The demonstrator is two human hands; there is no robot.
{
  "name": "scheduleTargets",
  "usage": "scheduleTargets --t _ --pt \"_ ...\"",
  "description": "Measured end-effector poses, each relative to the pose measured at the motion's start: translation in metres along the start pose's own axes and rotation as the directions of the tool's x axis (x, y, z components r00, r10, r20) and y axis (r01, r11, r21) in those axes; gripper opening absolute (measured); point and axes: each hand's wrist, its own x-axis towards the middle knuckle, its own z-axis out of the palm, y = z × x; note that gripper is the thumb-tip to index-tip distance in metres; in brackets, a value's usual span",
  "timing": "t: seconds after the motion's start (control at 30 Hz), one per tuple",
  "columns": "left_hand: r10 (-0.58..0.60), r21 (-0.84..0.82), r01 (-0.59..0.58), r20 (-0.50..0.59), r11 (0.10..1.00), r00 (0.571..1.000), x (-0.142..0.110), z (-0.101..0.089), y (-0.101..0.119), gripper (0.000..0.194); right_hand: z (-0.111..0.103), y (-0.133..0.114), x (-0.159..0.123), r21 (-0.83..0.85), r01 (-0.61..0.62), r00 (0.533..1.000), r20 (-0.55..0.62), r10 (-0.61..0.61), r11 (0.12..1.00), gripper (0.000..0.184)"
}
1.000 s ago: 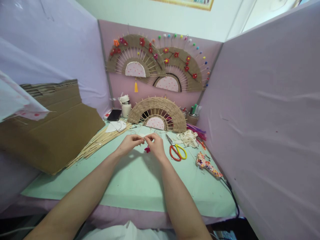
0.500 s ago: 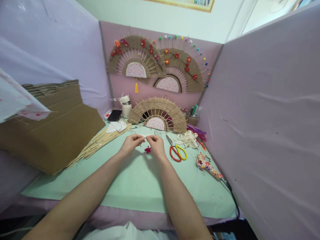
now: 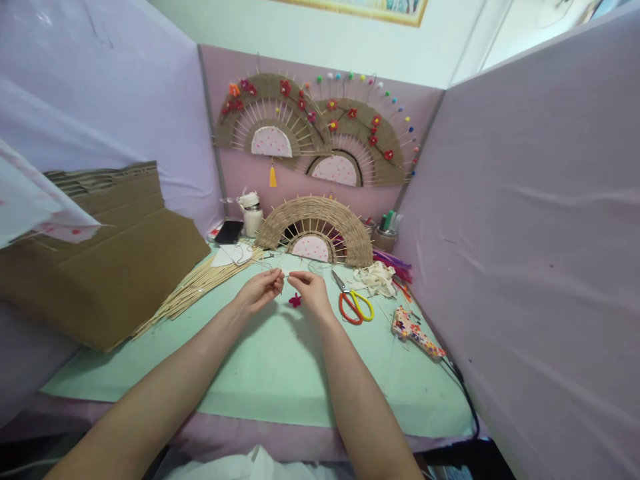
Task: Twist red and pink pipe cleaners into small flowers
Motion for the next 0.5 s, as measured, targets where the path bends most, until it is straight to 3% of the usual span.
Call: scheduleTargets --t 0.1,0.5 --pt "0.001 0.001 -0.001 0.027 1.000 1.000 0.0004 0.0001 -0.0033 0.007 0.0043 0.0021 -0.0007 0.008 0.028 0.999 0.018 -0.028 1.000 0.032" --pt "-0.002 0.061 -0.001 0.049 0.998 0.999 -0.0020 0.0026 -0.0072 0.006 0.0074 -0.0007 -0.0017 0.029 0.078 0.989 -0.130 -0.074 0.997 0.027"
